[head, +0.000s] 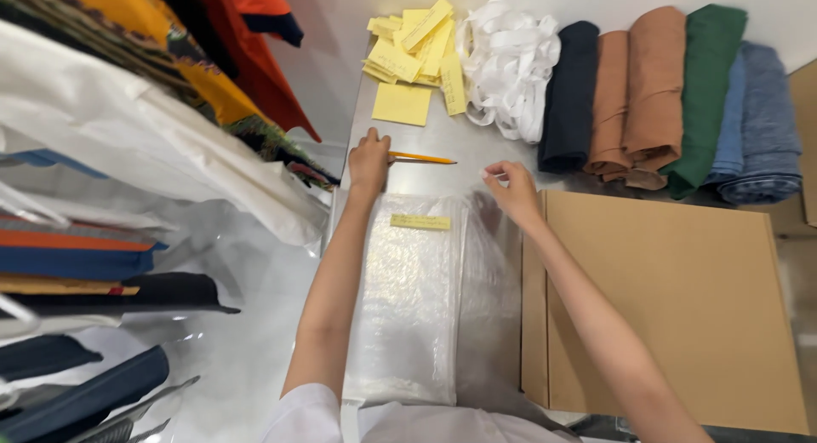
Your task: The person ties a white ribbon around a cardboard box. They wrap the ribbon around the box, pull it tight, and tie a knot and bow on top.
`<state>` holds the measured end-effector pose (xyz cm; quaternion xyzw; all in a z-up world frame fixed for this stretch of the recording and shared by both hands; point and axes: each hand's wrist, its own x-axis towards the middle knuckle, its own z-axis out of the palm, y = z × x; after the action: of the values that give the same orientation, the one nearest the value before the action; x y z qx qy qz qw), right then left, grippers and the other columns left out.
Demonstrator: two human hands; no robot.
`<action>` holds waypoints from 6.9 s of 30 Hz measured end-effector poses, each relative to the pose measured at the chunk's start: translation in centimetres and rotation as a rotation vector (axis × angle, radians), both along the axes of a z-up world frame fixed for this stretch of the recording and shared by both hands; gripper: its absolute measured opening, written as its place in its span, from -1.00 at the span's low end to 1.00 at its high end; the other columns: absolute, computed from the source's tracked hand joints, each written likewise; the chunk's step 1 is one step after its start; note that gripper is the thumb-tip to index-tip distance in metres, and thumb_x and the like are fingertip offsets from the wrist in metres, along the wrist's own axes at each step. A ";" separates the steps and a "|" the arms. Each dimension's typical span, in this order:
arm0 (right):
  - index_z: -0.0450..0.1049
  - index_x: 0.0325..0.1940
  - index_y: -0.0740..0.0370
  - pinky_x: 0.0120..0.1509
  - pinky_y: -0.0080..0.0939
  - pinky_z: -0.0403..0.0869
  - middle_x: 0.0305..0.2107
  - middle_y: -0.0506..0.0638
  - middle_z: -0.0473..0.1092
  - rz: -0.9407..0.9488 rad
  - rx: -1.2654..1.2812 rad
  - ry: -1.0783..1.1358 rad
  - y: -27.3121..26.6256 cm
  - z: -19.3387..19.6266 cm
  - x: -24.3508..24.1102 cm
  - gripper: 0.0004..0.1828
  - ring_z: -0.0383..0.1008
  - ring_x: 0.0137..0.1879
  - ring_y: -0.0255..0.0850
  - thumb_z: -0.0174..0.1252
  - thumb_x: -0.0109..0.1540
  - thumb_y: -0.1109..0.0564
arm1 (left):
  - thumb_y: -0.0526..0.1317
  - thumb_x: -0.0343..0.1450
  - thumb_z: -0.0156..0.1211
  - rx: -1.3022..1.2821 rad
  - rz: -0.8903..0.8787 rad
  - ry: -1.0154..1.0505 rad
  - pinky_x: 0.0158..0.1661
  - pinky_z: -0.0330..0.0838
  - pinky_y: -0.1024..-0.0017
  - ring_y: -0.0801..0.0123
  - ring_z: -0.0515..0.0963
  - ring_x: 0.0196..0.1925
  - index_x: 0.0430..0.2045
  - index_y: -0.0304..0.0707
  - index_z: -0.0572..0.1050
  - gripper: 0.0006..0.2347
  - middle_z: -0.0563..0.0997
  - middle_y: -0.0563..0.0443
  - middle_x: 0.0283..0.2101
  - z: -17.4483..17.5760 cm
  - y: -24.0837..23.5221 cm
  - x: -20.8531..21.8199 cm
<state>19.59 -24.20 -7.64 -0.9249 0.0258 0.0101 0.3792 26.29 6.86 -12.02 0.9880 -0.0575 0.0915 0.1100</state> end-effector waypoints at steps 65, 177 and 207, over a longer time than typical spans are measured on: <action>0.56 0.11 0.17 0.17 -0.11 0.42 -0.08 0.08 0.51 0.006 0.329 0.316 -25.5 18.5 -13.0 -0.59 0.43 0.06 -0.15 0.07 0.35 -0.13 | -0.53 0.33 0.30 -1.836 0.111 0.615 -0.13 0.70 0.06 -0.25 0.64 -0.09 0.41 -0.16 -0.11 -0.19 0.36 -0.51 0.05 8.6 -39.3 4.5; 0.61 -0.13 0.13 -0.24 -0.44 0.33 -0.45 0.00 0.56 -0.066 0.232 -0.136 -41.1 19.6 -72.7 -0.88 0.39 -0.39 -0.38 0.30 0.24 0.21 | -0.15 0.56 0.11 -2.177 -0.368 0.875 -0.50 0.10 0.70 0.70 0.03 -0.61 -0.49 -0.18 0.29 -0.76 0.02 0.35 -0.56 20.8 -38.3 -76.1; 0.60 -0.05 0.28 -0.09 -0.38 0.49 -0.32 -0.06 0.55 0.350 0.495 0.010 -27.0 23.1 -73.2 -0.80 0.45 -0.22 -0.40 0.25 0.24 0.25 | -0.03 0.51 0.20 -1.305 -0.160 0.126 0.06 0.43 0.23 0.12 0.63 -0.01 -0.07 -0.29 0.58 -0.70 0.65 -0.19 -0.15 15.8 -32.5 -77.4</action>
<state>-53.58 -51.25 15.46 -0.7948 -0.1353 0.0857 0.5854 -51.15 -25.68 3.80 0.7145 -0.0569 0.0410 0.6961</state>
